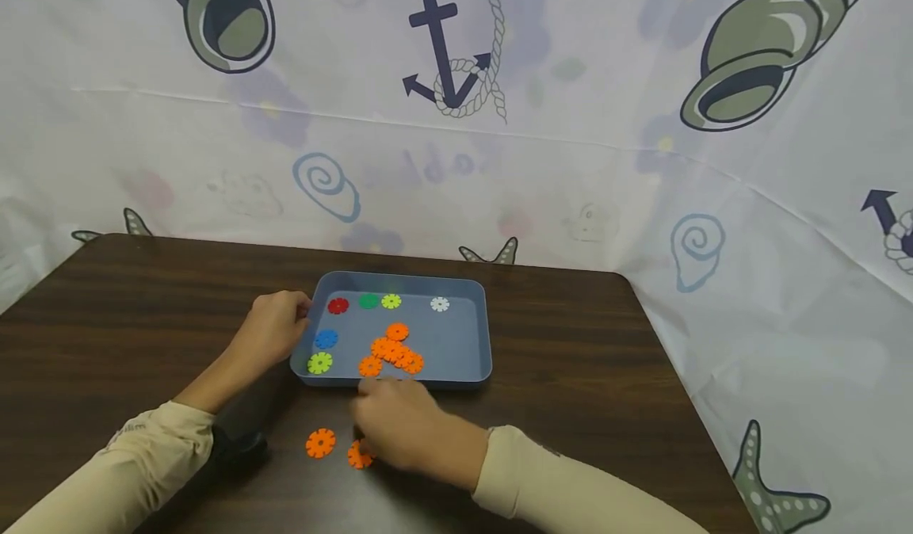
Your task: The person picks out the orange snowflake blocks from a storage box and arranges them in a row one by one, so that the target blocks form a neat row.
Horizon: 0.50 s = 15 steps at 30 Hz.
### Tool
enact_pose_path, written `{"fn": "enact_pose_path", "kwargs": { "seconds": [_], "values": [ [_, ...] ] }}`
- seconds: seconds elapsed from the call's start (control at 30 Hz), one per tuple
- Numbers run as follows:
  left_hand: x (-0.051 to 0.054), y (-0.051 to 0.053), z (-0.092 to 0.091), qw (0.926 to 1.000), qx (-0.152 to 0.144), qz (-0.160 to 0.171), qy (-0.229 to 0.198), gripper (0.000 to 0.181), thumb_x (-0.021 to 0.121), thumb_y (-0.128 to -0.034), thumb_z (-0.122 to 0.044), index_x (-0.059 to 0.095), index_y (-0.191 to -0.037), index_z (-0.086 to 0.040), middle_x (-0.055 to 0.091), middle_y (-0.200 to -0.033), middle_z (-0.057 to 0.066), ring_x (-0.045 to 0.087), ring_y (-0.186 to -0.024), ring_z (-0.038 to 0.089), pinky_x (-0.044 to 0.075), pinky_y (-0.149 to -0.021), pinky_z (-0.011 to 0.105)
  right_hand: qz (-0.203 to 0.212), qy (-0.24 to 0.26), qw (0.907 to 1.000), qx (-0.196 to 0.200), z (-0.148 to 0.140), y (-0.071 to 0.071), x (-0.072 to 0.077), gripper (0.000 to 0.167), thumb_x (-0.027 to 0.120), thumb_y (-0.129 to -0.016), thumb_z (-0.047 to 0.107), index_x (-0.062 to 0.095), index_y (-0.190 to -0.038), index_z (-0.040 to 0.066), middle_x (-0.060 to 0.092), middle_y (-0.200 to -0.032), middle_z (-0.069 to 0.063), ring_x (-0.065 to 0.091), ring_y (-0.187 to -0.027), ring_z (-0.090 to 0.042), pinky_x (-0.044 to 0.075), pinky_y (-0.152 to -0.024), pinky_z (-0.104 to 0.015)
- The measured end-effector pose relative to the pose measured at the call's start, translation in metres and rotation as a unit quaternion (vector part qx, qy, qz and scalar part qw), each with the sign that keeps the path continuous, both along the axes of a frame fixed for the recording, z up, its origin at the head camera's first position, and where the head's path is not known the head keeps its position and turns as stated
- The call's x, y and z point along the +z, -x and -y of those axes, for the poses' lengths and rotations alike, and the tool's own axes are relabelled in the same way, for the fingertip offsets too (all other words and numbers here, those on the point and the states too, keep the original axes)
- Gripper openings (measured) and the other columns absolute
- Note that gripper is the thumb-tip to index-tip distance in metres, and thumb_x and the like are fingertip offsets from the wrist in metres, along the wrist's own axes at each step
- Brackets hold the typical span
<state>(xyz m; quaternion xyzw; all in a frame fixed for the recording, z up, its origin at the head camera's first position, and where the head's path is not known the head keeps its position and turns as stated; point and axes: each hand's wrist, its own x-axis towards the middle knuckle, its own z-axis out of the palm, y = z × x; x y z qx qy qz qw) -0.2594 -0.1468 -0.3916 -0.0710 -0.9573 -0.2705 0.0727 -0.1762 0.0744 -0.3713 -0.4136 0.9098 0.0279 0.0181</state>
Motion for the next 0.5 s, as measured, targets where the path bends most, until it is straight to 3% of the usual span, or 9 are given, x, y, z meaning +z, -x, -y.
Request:
{"fn": "enact_pose_path", "kwargs": {
  "seconds": [0.1,0.17,0.23,0.33,0.5],
  "values": [
    [0.002,0.002,0.000,1.0000,-0.003,-0.007,0.003,0.023,0.063,-0.0915,0.004,0.066,-0.111,0.016,0.068,-0.106,0.031,0.067,-0.087,0.033,0.060,-0.076,0.047,0.037,0.053,0.9954,-0.071,-0.006,0.029,0.020,0.032,0.079,-0.087,0.027,0.073,-0.115,0.012,0.065,-0.108,0.000,0.063,-0.090,-0.013,0.055,-0.072,-0.024],
    [0.003,0.002,0.001,0.9999,-0.002,-0.014,0.008,0.022,0.063,-0.0918,0.004,0.067,-0.110,0.015,0.068,-0.104,0.030,0.067,-0.085,0.033,0.060,-0.074,0.047,0.059,0.067,0.9902,-0.108,-0.010,0.050,0.026,0.037,0.079,-0.087,0.023,0.071,-0.120,0.009,0.065,-0.113,-0.004,0.064,-0.098,-0.017,0.056,-0.079,-0.028],
    [0.003,0.002,0.001,0.9997,0.001,-0.020,0.012,0.021,0.061,-0.0921,0.004,0.067,-0.109,0.015,0.069,-0.104,0.030,0.067,-0.086,0.034,0.060,-0.074,0.048,0.077,0.054,0.9867,-0.132,-0.011,0.068,0.022,0.040,0.080,-0.086,0.022,0.070,-0.123,0.011,0.065,-0.114,-0.004,0.065,-0.095,-0.018,0.057,-0.076,-0.030],
    [0.002,0.000,0.002,0.9998,0.006,-0.015,0.012,0.022,0.060,-0.0929,0.004,0.067,-0.110,0.015,0.069,-0.106,0.030,0.068,-0.089,0.035,0.060,-0.077,0.050,0.094,0.013,0.9853,-0.142,-0.009,0.083,0.008,0.045,0.080,-0.086,0.023,0.068,-0.129,0.017,0.063,-0.114,-0.003,0.063,-0.090,-0.016,0.056,-0.068,-0.030],
    [0.000,-0.001,0.000,1.0000,0.001,-0.006,0.001,0.023,0.060,-0.0927,0.005,0.066,-0.113,0.015,0.067,-0.110,0.031,0.067,-0.090,0.035,0.060,-0.079,0.050,0.046,-0.027,0.9913,-0.120,-0.005,0.089,-0.010,0.037,0.079,-0.088,0.025,0.070,-0.123,0.020,0.060,-0.103,-0.003,0.057,-0.079,-0.015,0.054,-0.063,-0.027]
  ]
}}
